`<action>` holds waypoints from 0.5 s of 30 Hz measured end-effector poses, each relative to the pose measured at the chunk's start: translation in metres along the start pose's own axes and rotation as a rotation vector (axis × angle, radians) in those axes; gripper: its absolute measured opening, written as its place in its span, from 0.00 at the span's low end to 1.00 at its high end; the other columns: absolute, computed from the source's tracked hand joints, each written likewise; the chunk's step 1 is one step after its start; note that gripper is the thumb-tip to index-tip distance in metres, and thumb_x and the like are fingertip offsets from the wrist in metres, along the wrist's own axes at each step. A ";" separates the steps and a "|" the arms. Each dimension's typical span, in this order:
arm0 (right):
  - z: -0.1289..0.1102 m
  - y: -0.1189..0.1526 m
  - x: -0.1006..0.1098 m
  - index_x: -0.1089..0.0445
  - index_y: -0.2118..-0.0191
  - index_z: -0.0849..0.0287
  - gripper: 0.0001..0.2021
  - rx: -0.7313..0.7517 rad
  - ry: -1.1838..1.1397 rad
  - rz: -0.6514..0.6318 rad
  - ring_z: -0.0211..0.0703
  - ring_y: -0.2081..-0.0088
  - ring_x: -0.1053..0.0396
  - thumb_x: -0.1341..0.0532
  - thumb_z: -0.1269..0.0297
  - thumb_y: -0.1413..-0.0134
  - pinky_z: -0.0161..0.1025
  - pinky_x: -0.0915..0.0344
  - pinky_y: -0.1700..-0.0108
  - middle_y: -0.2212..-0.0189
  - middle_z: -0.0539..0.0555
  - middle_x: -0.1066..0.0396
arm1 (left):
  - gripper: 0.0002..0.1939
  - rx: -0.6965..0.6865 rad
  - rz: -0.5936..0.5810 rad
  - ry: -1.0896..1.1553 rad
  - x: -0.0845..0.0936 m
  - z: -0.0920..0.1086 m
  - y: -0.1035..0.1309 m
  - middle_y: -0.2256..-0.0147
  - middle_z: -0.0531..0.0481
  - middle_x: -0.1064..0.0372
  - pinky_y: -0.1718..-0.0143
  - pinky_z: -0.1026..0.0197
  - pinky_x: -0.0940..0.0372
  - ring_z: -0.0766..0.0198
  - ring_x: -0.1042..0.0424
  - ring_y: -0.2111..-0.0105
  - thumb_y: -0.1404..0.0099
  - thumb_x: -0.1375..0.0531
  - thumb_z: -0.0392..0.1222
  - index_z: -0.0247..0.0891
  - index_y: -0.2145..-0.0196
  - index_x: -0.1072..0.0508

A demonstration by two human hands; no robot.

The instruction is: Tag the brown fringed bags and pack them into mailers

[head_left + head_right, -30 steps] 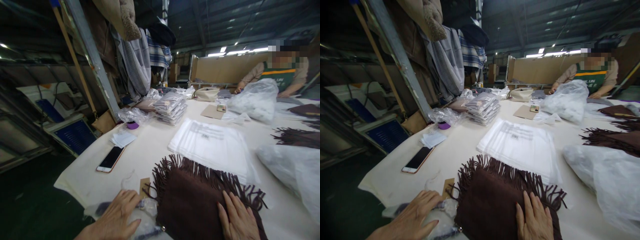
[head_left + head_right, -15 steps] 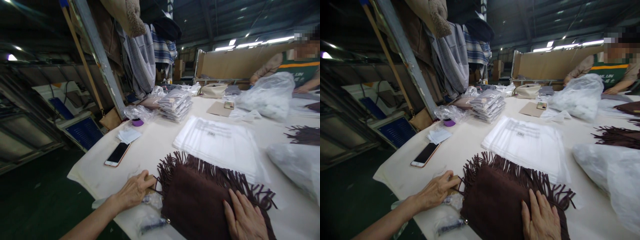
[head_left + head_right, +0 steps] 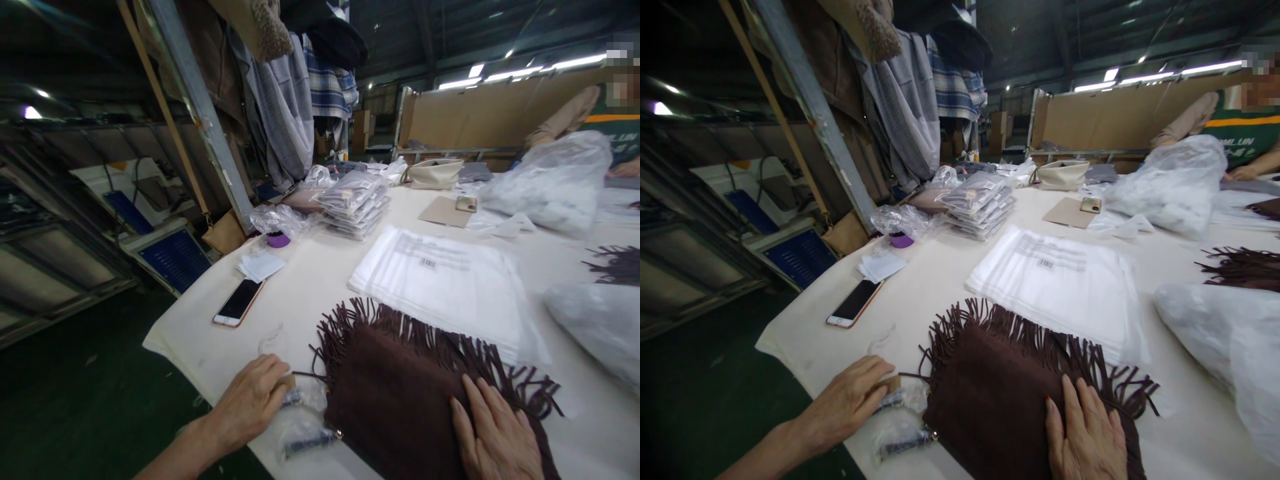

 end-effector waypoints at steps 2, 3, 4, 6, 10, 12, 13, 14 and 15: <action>0.000 0.001 0.000 0.27 0.66 0.61 0.18 0.009 0.005 0.008 0.66 0.50 0.39 0.55 0.76 0.48 0.62 0.40 0.55 0.56 0.67 0.30 | 0.07 -0.078 -0.033 0.063 -0.008 0.020 -0.007 0.65 0.48 0.34 0.59 0.56 0.40 0.59 0.36 0.62 0.35 0.51 0.36 0.38 0.66 0.34; 0.000 0.002 0.000 0.27 0.65 0.61 0.18 0.023 0.005 -0.001 0.66 0.49 0.39 0.54 0.76 0.48 0.61 0.40 0.55 0.55 0.66 0.31 | 0.06 -0.089 -0.042 0.073 -0.012 0.027 -0.009 0.64 0.48 0.34 0.59 0.55 0.40 0.59 0.37 0.62 0.34 0.50 0.36 0.38 0.66 0.34; 0.000 0.002 -0.001 0.28 0.63 0.60 0.18 0.035 0.005 -0.012 0.66 0.49 0.40 0.54 0.75 0.48 0.61 0.41 0.54 0.55 0.66 0.31 | 0.07 -0.084 -0.044 0.080 -0.016 0.032 -0.010 0.64 0.47 0.34 0.59 0.54 0.41 0.58 0.37 0.62 0.34 0.51 0.37 0.37 0.66 0.34; 0.001 0.003 -0.001 0.28 0.62 0.59 0.18 0.037 0.012 -0.030 0.64 0.48 0.40 0.54 0.75 0.48 0.61 0.42 0.52 0.54 0.65 0.31 | 0.10 -0.038 -0.074 0.143 -0.022 0.035 -0.010 0.65 0.46 0.34 0.60 0.54 0.42 0.58 0.37 0.63 0.33 0.53 0.37 0.37 0.69 0.34; 0.002 0.003 0.000 0.28 0.63 0.61 0.17 0.026 0.033 -0.015 0.66 0.50 0.38 0.53 0.75 0.48 0.61 0.41 0.53 0.55 0.66 0.31 | 0.15 0.099 -0.174 0.364 -0.028 0.036 -0.017 0.72 0.49 0.35 0.65 0.60 0.43 0.63 0.36 0.69 0.34 0.55 0.39 0.37 0.77 0.36; 0.002 0.002 0.001 0.27 0.63 0.61 0.16 0.053 0.029 -0.009 0.66 0.51 0.38 0.53 0.75 0.49 0.61 0.41 0.54 0.55 0.67 0.31 | 0.13 0.184 -0.170 0.487 -0.028 0.037 -0.025 0.73 0.51 0.37 0.65 0.60 0.44 0.63 0.37 0.70 0.38 0.51 0.40 0.37 0.79 0.35; 0.003 0.003 0.001 0.27 0.64 0.62 0.16 0.053 0.030 -0.009 0.67 0.51 0.37 0.52 0.75 0.49 0.61 0.41 0.54 0.55 0.67 0.31 | 0.11 0.224 -0.164 0.551 -0.027 0.038 -0.028 0.73 0.52 0.38 0.65 0.60 0.45 0.63 0.38 0.69 0.41 0.49 0.41 0.37 0.79 0.35; 0.003 0.003 -0.001 0.27 0.64 0.62 0.16 0.051 0.031 -0.016 0.67 0.51 0.37 0.53 0.75 0.48 0.61 0.41 0.54 0.55 0.68 0.31 | 0.09 0.258 -0.159 0.611 -0.027 0.039 -0.031 0.73 0.52 0.38 0.65 0.60 0.45 0.62 0.38 0.69 0.44 0.48 0.41 0.37 0.78 0.34; 0.002 0.004 -0.002 0.27 0.64 0.62 0.17 0.048 0.029 -0.022 0.66 0.51 0.37 0.53 0.75 0.48 0.61 0.41 0.54 0.55 0.67 0.31 | 0.08 0.284 -0.162 0.660 -0.027 0.040 -0.032 0.72 0.52 0.38 0.66 0.61 0.45 0.62 0.38 0.68 0.46 0.47 0.42 0.37 0.77 0.32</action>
Point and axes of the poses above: each hand's wrist, its own y-axis away from the middle knuckle, its own x-axis out of the back of the hand, z = x × y, the point moved 4 cm from there along -y, towards the middle knuckle
